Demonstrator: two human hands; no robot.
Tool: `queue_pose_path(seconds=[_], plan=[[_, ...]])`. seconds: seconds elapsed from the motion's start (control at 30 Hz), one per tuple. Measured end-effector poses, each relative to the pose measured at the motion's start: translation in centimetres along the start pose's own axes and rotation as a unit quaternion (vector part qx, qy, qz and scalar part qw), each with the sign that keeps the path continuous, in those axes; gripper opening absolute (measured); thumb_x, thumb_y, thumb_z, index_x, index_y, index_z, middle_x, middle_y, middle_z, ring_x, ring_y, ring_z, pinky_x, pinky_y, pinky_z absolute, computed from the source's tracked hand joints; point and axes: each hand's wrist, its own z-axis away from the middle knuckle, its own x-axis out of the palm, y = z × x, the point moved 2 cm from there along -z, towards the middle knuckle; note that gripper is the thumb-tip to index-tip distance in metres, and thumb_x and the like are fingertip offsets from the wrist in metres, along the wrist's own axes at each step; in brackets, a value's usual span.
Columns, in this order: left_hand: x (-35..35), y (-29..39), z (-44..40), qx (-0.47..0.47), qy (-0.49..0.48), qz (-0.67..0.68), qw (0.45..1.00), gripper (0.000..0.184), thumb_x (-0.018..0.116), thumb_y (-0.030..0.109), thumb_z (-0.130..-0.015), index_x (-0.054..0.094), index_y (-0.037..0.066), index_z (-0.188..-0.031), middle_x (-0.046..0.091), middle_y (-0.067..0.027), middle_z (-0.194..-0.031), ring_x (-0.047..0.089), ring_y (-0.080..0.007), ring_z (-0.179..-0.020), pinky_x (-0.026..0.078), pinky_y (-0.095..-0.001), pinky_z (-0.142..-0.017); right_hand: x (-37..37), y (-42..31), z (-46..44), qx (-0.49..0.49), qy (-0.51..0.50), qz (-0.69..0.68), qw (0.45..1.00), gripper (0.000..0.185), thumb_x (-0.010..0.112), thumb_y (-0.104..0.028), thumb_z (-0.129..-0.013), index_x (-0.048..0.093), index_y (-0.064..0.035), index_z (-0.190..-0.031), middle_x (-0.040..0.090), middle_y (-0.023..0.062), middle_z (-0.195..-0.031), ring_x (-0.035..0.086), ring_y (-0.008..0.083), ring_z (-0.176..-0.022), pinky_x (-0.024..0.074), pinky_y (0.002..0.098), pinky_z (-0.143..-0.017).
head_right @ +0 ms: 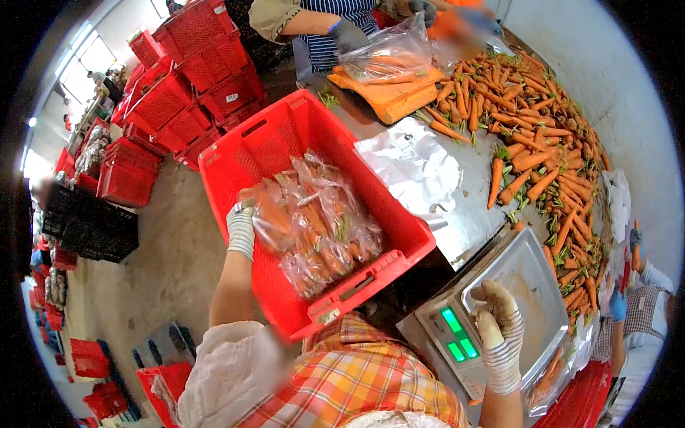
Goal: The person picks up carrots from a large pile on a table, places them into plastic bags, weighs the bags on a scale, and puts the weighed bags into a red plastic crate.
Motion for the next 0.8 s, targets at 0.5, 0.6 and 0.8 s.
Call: queue_pose_path(seconds=[0.5,0.6,0.8], plan=[[4.8,-19.0,-4.6,-0.320,-0.277,-0.291,0.858,0.066,0.077,0.030,-0.066,0.054,-0.004,-0.118,0.060,-0.0212,-0.111,0.058,-0.0330,-0.103,0.047,-0.0423,-0.086,4.6,1.3,-3.0,0.085,0.013,0.039,0.996,0.040,0.053,-0.004,-0.081,0.052,-0.0051,-0.121,0.059,0.0070,-0.104,0.055,0.0110,-0.083,0.0472,0.0255,-0.075],[7.4,-14.6,-1.7,-0.283,-0.215,-0.143,0.923,0.062,0.077,0.035,-0.067,0.060,-0.004,-0.111,0.061,-0.0209,-0.109,0.057,-0.0312,-0.106,0.046,-0.0413,-0.087,5.6,0.8,-3.2,0.106,0.025,0.040,0.993,0.041,0.051,-0.002,-0.081,0.050,-0.0031,-0.122,0.059,0.0081,-0.105,0.055,0.0123,-0.087,0.0464,0.0264,-0.078],[8.8,-11.3,-1.0,-0.230,0.026,-0.183,0.955,0.047,0.053,0.045,-0.087,0.062,-0.001,-0.079,0.061,-0.0131,-0.066,0.061,-0.0216,-0.062,0.051,-0.0365,-0.058,5.9,1.4,-3.2,0.107,0.022,0.038,0.993,0.041,0.049,-0.001,-0.081,0.049,0.0001,-0.121,0.059,0.0094,-0.104,0.056,0.0134,-0.089,0.0461,0.0276,-0.079]])
